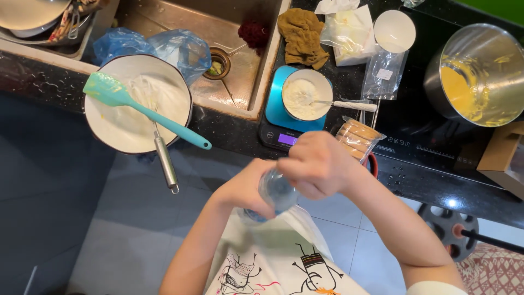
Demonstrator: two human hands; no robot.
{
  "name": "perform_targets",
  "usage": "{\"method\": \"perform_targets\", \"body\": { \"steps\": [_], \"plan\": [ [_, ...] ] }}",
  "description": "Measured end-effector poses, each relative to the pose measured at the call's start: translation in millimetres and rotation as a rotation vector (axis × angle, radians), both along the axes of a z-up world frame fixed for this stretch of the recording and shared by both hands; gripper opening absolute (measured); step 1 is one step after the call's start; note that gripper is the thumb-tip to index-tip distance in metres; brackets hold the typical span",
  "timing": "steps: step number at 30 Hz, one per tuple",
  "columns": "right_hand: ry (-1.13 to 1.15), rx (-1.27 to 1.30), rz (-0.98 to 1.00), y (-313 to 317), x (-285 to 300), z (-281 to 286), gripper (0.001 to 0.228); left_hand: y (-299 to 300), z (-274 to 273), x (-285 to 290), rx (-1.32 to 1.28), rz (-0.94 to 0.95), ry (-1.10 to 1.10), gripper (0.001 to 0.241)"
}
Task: Weighing ingredients on a digital scale and mixing them in a bowl.
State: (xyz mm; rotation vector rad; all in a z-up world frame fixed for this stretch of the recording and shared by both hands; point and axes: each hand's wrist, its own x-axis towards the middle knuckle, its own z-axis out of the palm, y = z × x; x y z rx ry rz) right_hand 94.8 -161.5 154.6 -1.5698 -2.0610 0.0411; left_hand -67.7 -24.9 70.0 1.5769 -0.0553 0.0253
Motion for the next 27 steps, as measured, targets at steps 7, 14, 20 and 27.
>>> {"method": "perform_targets", "body": {
  "steps": [7, 14, 20, 27],
  "plan": [
    [0.082, -0.243, -0.419, 7, -18, 12, 0.010, -30, 28, -2, 0.283, 0.340, 0.077, 0.061],
    [0.113, -0.216, -0.519, 5, -14, 6, 0.010, -2, 22, 0, 0.283, 0.303, 0.152, 0.061],
    [0.167, 0.052, 0.002, -13, 7, -4, 0.013, 11, 4, 4, -0.371, -0.302, 0.226, 0.065],
    [0.451, -0.047, -0.188, -22, -2, 46, 0.050, -1, 45, 2, -0.036, -0.031, 0.155, 0.069]
  ]
}}
